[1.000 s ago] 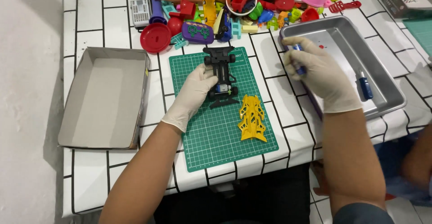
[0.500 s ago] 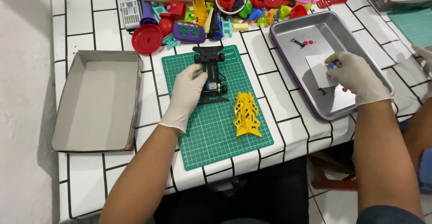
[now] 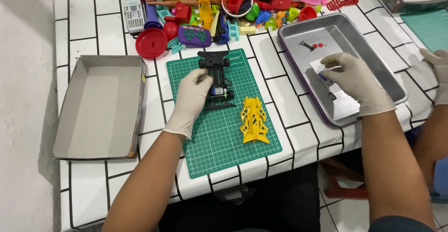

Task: A person wearing gloves assembles a mini 4WD toy car by installing two AA batteries, a motor, and gears into the chassis, then snapping on a yellow body cover and using a small tool to secure parts.

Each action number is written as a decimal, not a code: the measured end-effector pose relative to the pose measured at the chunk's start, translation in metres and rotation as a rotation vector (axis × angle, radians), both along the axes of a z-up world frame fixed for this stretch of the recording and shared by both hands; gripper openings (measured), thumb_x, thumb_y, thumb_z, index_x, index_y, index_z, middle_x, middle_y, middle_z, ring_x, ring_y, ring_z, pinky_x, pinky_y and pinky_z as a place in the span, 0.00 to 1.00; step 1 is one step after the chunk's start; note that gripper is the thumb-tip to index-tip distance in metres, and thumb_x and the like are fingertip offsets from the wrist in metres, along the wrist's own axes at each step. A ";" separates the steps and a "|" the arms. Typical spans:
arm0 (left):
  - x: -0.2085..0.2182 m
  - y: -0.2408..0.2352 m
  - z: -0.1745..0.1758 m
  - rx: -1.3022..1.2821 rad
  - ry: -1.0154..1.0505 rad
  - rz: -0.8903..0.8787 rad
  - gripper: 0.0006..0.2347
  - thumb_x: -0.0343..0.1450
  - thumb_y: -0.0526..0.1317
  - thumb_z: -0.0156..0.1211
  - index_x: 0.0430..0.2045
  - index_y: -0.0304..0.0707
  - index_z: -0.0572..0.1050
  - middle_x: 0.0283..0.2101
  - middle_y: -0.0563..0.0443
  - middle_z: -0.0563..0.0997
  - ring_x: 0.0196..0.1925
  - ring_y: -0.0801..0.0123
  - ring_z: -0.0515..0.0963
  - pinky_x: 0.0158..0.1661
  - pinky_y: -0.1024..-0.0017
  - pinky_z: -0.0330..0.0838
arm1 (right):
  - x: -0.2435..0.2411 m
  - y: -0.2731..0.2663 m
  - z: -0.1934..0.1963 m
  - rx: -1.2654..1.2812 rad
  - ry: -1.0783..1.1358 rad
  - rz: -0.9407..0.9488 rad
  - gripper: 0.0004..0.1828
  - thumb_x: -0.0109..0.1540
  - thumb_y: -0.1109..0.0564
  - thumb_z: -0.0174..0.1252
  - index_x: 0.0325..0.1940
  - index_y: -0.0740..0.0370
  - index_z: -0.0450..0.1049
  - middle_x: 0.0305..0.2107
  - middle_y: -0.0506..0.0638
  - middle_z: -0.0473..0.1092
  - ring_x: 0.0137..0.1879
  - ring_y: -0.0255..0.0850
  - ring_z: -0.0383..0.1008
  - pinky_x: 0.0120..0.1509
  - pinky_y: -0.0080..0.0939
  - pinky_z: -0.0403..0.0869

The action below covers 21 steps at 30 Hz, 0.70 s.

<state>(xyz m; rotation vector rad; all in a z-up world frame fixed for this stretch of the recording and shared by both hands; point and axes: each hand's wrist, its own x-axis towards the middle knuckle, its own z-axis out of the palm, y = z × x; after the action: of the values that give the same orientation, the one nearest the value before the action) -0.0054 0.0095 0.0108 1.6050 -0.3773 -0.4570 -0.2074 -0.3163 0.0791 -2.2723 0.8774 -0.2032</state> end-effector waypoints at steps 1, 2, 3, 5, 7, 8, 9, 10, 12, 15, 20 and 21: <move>0.000 0.000 0.001 -0.001 0.000 0.000 0.14 0.70 0.37 0.55 0.50 0.34 0.76 0.44 0.52 0.81 0.47 0.72 0.78 0.50 0.76 0.74 | 0.001 -0.001 0.002 -0.001 0.000 0.000 0.16 0.64 0.63 0.59 0.57 0.58 0.76 0.47 0.50 0.74 0.45 0.39 0.75 0.51 0.38 0.71; 0.000 0.000 0.001 -0.004 0.008 0.002 0.14 0.70 0.37 0.56 0.49 0.34 0.77 0.44 0.53 0.81 0.46 0.72 0.78 0.49 0.76 0.74 | 0.001 -0.002 0.004 -0.019 -0.049 -0.011 0.14 0.65 0.61 0.59 0.55 0.57 0.77 0.46 0.49 0.75 0.49 0.37 0.74 0.54 0.36 0.70; 0.000 0.000 0.001 -0.008 0.015 0.004 0.13 0.70 0.37 0.56 0.48 0.35 0.77 0.44 0.53 0.81 0.46 0.73 0.78 0.49 0.76 0.74 | 0.002 -0.003 0.006 -0.037 -0.098 -0.023 0.12 0.66 0.60 0.59 0.54 0.56 0.77 0.46 0.47 0.76 0.53 0.35 0.74 0.57 0.34 0.70; -0.001 0.000 0.004 -0.008 0.019 -0.002 0.13 0.71 0.37 0.55 0.48 0.35 0.77 0.44 0.53 0.81 0.46 0.73 0.78 0.49 0.77 0.74 | 0.004 -0.015 0.001 -0.066 -0.157 -0.011 0.13 0.67 0.61 0.57 0.55 0.58 0.77 0.47 0.49 0.75 0.53 0.37 0.73 0.59 0.35 0.71; -0.001 0.000 0.003 -0.010 0.021 -0.007 0.12 0.71 0.36 0.55 0.48 0.35 0.77 0.44 0.53 0.81 0.46 0.73 0.78 0.48 0.77 0.74 | 0.010 -0.017 0.005 -0.097 -0.219 0.003 0.13 0.68 0.63 0.55 0.56 0.60 0.76 0.49 0.51 0.74 0.53 0.38 0.72 0.61 0.36 0.71; 0.000 0.000 0.001 0.007 0.007 -0.002 0.14 0.70 0.37 0.56 0.50 0.35 0.76 0.47 0.51 0.81 0.49 0.71 0.79 0.51 0.76 0.74 | 0.014 -0.013 0.010 -0.147 -0.146 0.001 0.16 0.67 0.63 0.52 0.58 0.60 0.76 0.51 0.53 0.74 0.54 0.42 0.72 0.61 0.40 0.70; 0.001 0.000 0.000 0.025 -0.007 0.004 0.16 0.70 0.38 0.56 0.52 0.34 0.75 0.50 0.50 0.81 0.52 0.70 0.79 0.54 0.75 0.73 | 0.017 -0.009 0.015 -0.196 -0.073 -0.002 0.19 0.67 0.63 0.50 0.61 0.61 0.77 0.53 0.55 0.73 0.55 0.46 0.71 0.60 0.44 0.69; 0.000 0.000 0.001 0.024 -0.010 0.007 0.16 0.70 0.38 0.56 0.52 0.34 0.75 0.50 0.50 0.81 0.52 0.70 0.79 0.54 0.75 0.73 | 0.023 -0.014 0.010 -0.197 -0.076 0.001 0.19 0.67 0.63 0.50 0.61 0.61 0.77 0.53 0.55 0.73 0.55 0.46 0.71 0.60 0.44 0.69; 0.000 0.001 0.005 0.027 0.035 0.017 0.18 0.69 0.39 0.57 0.53 0.34 0.75 0.50 0.50 0.81 0.52 0.70 0.79 0.54 0.76 0.72 | 0.036 -0.024 0.000 -0.282 0.093 0.089 0.23 0.63 0.63 0.50 0.62 0.58 0.77 0.62 0.57 0.69 0.65 0.55 0.69 0.70 0.53 0.64; 0.003 0.001 -0.001 -0.046 0.065 0.025 0.19 0.68 0.37 0.59 0.54 0.32 0.75 0.50 0.50 0.81 0.52 0.70 0.79 0.54 0.76 0.73 | 0.060 -0.004 0.014 -0.266 0.259 0.057 0.20 0.71 0.59 0.49 0.66 0.59 0.73 0.62 0.58 0.66 0.65 0.56 0.66 0.65 0.58 0.68; 0.002 0.001 0.003 -0.070 0.077 0.010 0.16 0.69 0.36 0.58 0.50 0.33 0.76 0.48 0.49 0.82 0.50 0.70 0.80 0.53 0.75 0.75 | 0.088 -0.065 -0.030 -0.603 0.430 0.256 0.20 0.67 0.63 0.48 0.59 0.51 0.79 0.50 0.56 0.75 0.53 0.57 0.75 0.53 0.57 0.76; 0.003 0.001 0.003 -0.054 0.077 0.005 0.17 0.68 0.36 0.58 0.52 0.33 0.75 0.50 0.49 0.82 0.52 0.70 0.80 0.54 0.75 0.74 | 0.091 -0.061 -0.027 -0.634 0.504 0.270 0.21 0.66 0.63 0.47 0.59 0.51 0.78 0.51 0.56 0.76 0.51 0.57 0.77 0.53 0.55 0.78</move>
<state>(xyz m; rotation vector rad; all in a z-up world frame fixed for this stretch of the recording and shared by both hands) -0.0025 0.0101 0.0135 1.5307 -0.3248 -0.5000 -0.1163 -0.3778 0.0517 -3.0860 0.8070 0.2671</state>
